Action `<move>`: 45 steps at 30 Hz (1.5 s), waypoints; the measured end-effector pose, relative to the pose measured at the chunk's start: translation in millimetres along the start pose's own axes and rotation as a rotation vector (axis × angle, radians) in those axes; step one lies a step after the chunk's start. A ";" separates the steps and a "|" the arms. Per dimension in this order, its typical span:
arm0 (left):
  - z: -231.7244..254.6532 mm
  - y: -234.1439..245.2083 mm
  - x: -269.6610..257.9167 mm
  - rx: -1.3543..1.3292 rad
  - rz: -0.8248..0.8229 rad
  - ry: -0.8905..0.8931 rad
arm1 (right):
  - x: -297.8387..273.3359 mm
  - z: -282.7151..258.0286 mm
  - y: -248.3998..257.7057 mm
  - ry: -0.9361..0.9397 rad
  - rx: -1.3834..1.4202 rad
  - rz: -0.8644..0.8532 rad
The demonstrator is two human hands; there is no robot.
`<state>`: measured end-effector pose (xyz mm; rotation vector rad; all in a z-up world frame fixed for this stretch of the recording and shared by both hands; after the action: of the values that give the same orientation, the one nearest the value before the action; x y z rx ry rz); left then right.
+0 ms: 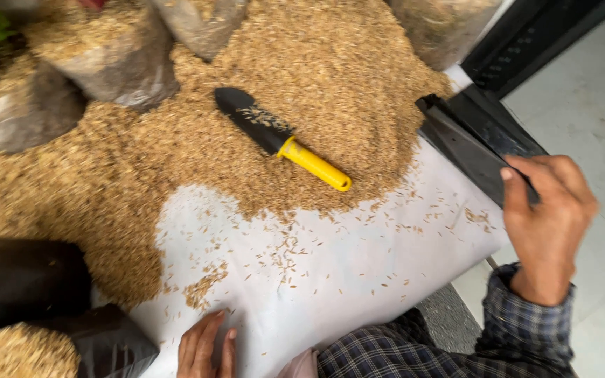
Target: The person is filling a black plastic grow bag with rice husks using a hand trowel and then planting a green seedling into the bag.
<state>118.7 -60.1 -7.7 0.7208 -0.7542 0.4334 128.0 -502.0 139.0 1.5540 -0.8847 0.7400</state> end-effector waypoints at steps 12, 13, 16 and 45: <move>63.1 -1.7 161.7 -0.347 -0.187 0.211 | 70.5 -197.3 -110.9 0.008 0.962 -0.419; 54.0 6.7 181.7 -0.316 -0.080 0.207 | 65.8 -212.3 -130.7 -0.016 1.059 -0.537; 42.9 25.9 217.7 -0.266 0.077 0.199 | 63.1 -246.3 -158.9 0.052 1.039 -0.735; 93.5 -17.2 194.4 0.117 -0.510 -0.150 | 71.7 -263.2 -95.1 0.751 0.644 -0.481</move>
<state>213.8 -119.5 177.4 1.0286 -0.6582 -0.0415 249.3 -245.3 192.2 1.7292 0.3139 1.1915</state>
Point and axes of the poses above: each hand's wrist, its own x-axis towards the middle knuckle, its own y-axis out of the back of the hand, z = x × y, the point moved 9 cm from there along x, towards the middle knuckle, and after that the axes turned 14 degrees about z, right-handed, at the moved point
